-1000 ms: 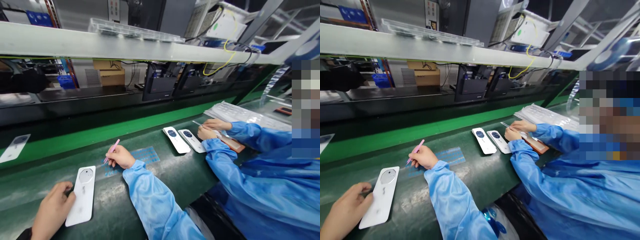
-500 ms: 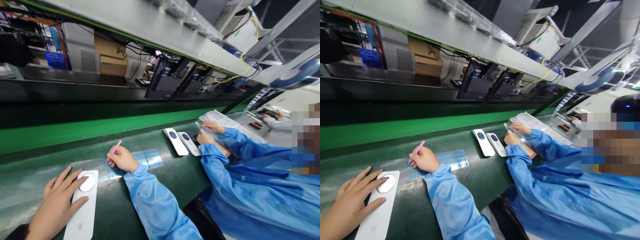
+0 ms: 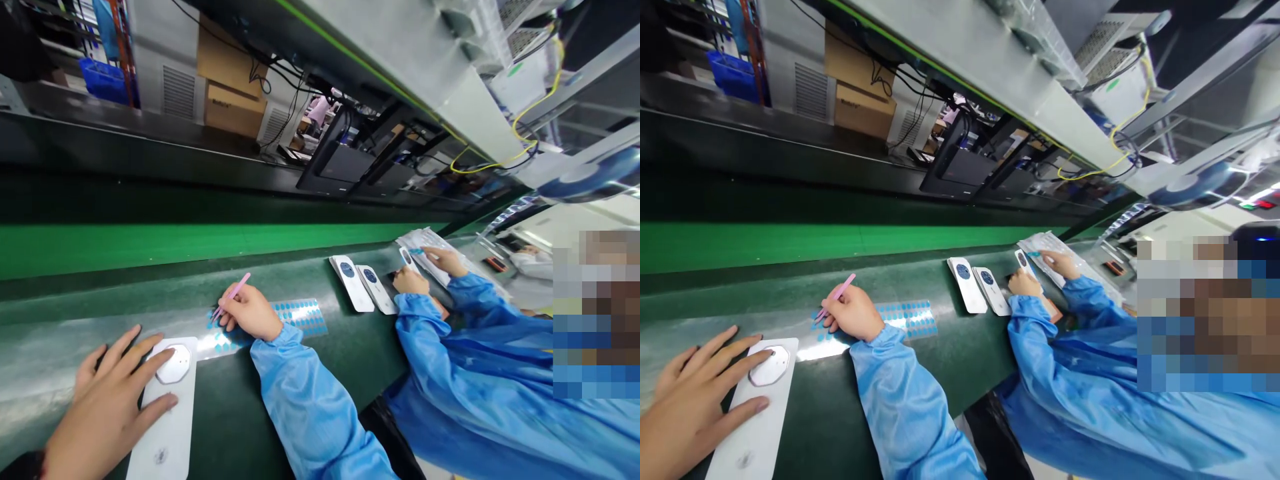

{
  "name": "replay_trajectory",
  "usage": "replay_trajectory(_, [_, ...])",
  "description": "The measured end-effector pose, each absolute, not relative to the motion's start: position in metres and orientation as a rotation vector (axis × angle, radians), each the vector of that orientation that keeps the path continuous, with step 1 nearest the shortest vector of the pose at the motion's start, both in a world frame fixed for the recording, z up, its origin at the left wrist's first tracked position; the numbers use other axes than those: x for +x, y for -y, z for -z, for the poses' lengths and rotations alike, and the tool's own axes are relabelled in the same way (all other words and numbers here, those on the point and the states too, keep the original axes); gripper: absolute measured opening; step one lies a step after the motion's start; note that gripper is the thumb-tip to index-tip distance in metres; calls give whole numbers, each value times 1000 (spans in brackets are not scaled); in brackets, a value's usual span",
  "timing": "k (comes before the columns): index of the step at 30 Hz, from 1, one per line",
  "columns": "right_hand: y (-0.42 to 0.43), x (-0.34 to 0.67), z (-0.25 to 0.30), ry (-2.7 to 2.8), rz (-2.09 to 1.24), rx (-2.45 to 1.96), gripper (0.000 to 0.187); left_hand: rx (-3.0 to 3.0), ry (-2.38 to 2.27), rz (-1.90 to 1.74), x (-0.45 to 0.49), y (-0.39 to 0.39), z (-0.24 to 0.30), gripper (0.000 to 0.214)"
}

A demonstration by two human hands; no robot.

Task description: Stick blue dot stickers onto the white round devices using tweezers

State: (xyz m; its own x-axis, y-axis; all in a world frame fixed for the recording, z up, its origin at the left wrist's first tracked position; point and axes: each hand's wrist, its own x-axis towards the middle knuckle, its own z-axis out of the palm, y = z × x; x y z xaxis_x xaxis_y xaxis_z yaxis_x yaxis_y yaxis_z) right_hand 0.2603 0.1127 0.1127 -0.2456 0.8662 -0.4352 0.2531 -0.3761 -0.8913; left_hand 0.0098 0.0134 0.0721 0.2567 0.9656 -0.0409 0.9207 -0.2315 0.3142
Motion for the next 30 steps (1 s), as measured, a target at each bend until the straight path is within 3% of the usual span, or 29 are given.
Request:
replay_trajectory(12, [-115, 257, -108, 1331, -1673, -1528, 24, 2227, -1735, -98, 15, -12, -84, 49])
replay_trajectory(22, [-100, 253, -108, 1167, -1811, -1242, 36, 2261, -1724, -238, 20, -12, -93, 50])
replay_trajectory(30, [-80, 231, -106, 1285, -1805, -1370, 29, 2285, -1747, -352, 24, -9, -91, 47])
